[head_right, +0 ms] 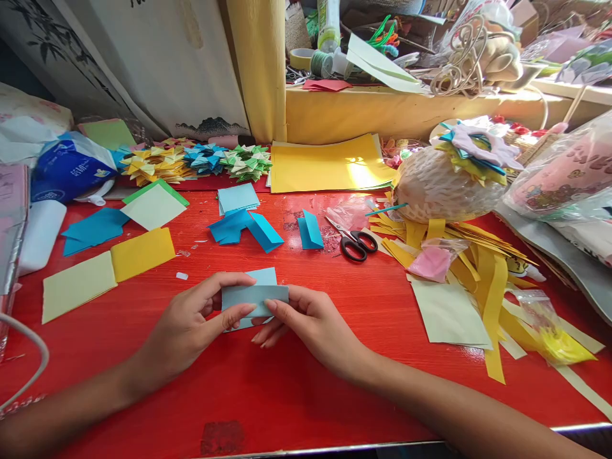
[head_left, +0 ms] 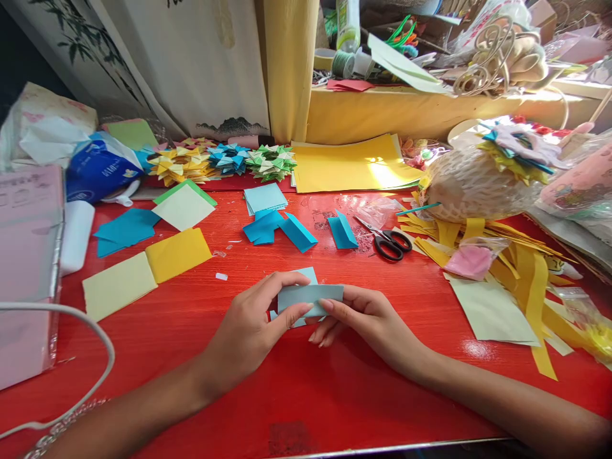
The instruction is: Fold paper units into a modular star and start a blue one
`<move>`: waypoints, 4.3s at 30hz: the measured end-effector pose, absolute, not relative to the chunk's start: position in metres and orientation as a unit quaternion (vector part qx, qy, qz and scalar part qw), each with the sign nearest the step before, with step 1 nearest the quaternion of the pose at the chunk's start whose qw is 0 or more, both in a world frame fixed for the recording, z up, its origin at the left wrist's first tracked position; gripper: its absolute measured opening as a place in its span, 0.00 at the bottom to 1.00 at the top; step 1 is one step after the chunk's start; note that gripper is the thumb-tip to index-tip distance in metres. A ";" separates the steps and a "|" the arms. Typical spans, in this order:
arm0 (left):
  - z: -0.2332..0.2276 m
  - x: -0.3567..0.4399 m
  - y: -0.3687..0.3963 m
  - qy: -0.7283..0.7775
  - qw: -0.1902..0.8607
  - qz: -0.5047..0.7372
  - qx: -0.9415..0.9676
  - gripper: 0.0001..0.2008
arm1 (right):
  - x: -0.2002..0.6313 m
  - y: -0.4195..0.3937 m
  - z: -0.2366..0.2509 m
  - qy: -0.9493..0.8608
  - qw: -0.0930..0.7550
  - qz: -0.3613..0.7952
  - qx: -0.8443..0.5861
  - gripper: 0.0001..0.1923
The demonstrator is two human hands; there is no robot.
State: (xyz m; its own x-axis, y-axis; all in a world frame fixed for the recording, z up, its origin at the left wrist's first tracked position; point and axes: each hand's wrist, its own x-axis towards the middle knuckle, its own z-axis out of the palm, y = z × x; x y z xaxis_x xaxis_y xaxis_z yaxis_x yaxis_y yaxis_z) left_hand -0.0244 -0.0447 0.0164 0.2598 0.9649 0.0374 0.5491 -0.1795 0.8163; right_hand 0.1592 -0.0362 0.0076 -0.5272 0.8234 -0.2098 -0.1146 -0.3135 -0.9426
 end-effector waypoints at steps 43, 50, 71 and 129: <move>0.026 -0.023 -0.044 0.491 0.377 0.269 0.738 0.08 | 0.162 -0.038 0.007 -0.694 0.216 0.581 -0.368 0.15; 0.025 -0.021 -0.049 0.447 0.355 0.293 0.767 0.07 | 0.162 -0.040 0.007 -0.726 0.211 0.548 -0.357 0.14; 0.026 -0.032 -0.029 0.573 0.473 0.444 0.501 0.11 | 0.167 -0.026 0.005 -0.518 0.387 0.632 -0.428 0.16; 0.011 -0.043 -0.039 0.312 -0.117 0.295 0.896 0.12 | 0.161 -0.031 0.011 -0.320 0.333 0.806 -0.370 0.15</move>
State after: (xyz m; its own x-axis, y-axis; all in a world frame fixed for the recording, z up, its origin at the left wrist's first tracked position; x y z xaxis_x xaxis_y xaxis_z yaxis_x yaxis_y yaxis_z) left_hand -0.0428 -0.0391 0.0108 0.6316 0.4904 0.6005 0.6281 -0.7777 -0.0254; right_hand 0.1610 -0.0308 0.0111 -0.5058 0.7730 -0.3829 -0.2995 -0.5736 -0.7624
